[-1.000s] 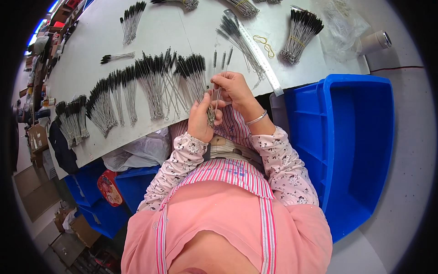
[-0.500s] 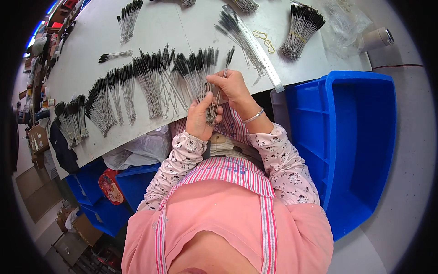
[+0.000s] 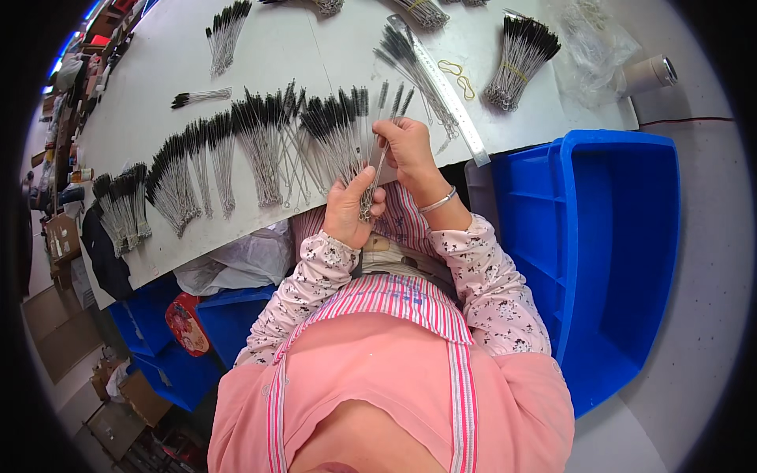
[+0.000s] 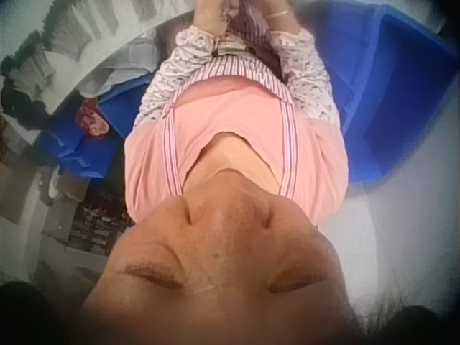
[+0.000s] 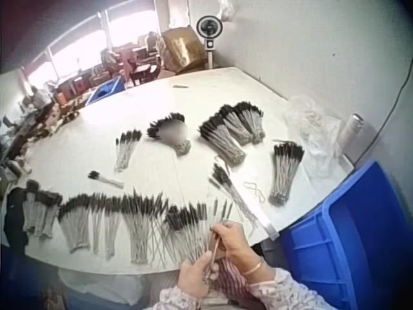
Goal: The person sorts bundles of thin wire brushes with black bristles on a white table. They pick up bundles, separate individual brushes, and arrange them into neat piles. The person handles the brushes by hand, organizing them into groups of similar size.
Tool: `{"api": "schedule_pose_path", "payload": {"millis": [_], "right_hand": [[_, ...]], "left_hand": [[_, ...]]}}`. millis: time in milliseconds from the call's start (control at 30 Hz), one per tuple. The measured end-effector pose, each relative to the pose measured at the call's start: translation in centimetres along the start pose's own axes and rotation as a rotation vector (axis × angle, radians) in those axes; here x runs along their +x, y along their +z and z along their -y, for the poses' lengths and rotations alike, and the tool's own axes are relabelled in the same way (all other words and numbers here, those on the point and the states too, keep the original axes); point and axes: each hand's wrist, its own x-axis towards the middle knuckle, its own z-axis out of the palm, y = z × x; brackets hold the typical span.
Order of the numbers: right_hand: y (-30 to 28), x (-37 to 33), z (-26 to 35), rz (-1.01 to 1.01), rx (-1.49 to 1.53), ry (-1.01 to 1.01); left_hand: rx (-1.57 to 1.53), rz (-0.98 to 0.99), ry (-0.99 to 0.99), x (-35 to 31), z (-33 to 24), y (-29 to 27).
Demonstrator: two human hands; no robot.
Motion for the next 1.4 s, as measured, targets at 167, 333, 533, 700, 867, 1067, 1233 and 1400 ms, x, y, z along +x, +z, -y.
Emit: {"api": "schedule_pose_path", "payload": {"millis": [167,333,533,700,867,1067,1233,1400], "right_hand": [[0.7,1.8,1.5,-0.165,-0.100,-0.147],[0.0,6.0,4.1,-0.304,-0.137,-0.286],[-3.2,10.5,9.2,-0.370,-0.373,-0.462],[-5.0,10.6,11.2,-0.209,-0.918,-0.587],[-5.5,4.9,9.1,-0.303,-1.093,-0.333],[-3.0,-2.6,0.4,-0.007,-0.669,0.006],[-2.1,-3.7,-2.2,-0.001,-0.023,0.053],[-1.0,-4.8,-2.9,-0.213,0.071,-0.219]], "left_hand": [[-0.017,-0.006,-0.005,-0.2,-0.1,-0.2],[-0.021,0.020,0.014,-0.5,-0.3,-0.4],[-0.031,0.045,-0.002,-0.4,0.1,-1.2],[-0.022,0.073,0.035,-0.4,0.4,-1.1],[-0.023,0.048,0.044,-0.3,0.6,-1.2],[0.012,0.002,0.065,-0.4,1.1,-1.3],[0.127,-0.069,0.066,-1.3,1.3,-0.7],[0.178,-0.116,0.154,-0.8,2.1,-1.3]]}}
